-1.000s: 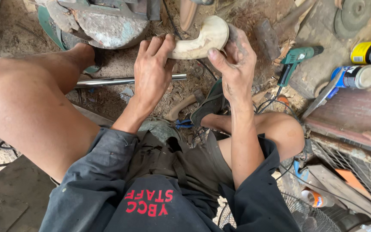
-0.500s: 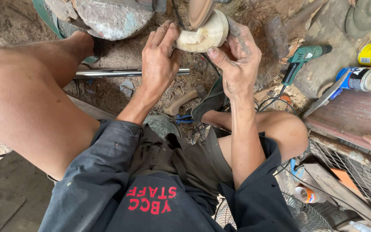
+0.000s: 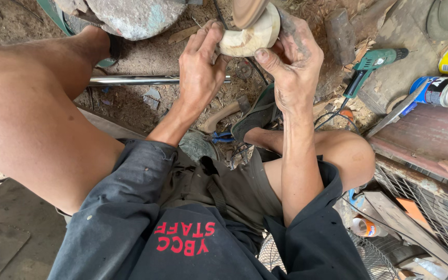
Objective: The person holds a curved wooden piece against a rotating grinding wheel, rotating it to smooth the surface. The person periodically lifts the piece to check progress and repositions it for further grinding.
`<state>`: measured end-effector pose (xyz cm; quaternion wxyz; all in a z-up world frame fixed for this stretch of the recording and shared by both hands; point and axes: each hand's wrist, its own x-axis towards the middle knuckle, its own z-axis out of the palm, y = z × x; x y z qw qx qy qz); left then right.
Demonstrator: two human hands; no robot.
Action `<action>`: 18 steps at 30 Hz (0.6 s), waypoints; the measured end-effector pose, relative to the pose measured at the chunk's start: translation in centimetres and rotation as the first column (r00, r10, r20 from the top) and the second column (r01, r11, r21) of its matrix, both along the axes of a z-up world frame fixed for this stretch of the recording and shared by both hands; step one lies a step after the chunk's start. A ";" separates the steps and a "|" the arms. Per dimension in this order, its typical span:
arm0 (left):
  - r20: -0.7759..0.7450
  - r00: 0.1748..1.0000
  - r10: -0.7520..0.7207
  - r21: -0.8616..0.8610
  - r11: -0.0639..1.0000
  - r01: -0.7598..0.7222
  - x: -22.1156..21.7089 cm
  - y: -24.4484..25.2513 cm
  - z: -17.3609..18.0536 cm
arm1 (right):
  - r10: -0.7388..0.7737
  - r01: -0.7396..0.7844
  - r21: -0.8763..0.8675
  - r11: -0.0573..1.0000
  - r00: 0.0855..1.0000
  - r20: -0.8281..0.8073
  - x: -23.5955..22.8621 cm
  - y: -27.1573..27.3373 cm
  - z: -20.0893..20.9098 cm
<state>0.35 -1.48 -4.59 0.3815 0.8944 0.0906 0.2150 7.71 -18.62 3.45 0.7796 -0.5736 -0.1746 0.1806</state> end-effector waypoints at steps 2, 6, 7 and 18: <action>-0.042 0.999 0.001 -0.060 0.998 -0.004 0.2 -0.5 -0.1 | 0.007 -0.007 -0.004 1.000 1.000 -0.007 0.1 -0.1 0.1; 0.007 1.000 -0.022 -0.195 0.981 0.023 0.2 -1.2 0.3 | 0.015 -0.015 -0.003 1.000 1.000 -0.025 0.1 0.0 0.2; 0.013 0.999 -0.029 -0.218 0.975 0.032 0.2 -1.4 0.4 | 0.019 -0.019 -0.010 1.000 1.000 -0.023 0.2 0.0 0.2; -0.050 0.989 -0.140 -0.625 0.777 0.078 -0.4 -3.8 3.4 | 0.070 -0.070 0.008 0.998 0.996 -0.054 0.9 -0.3 0.4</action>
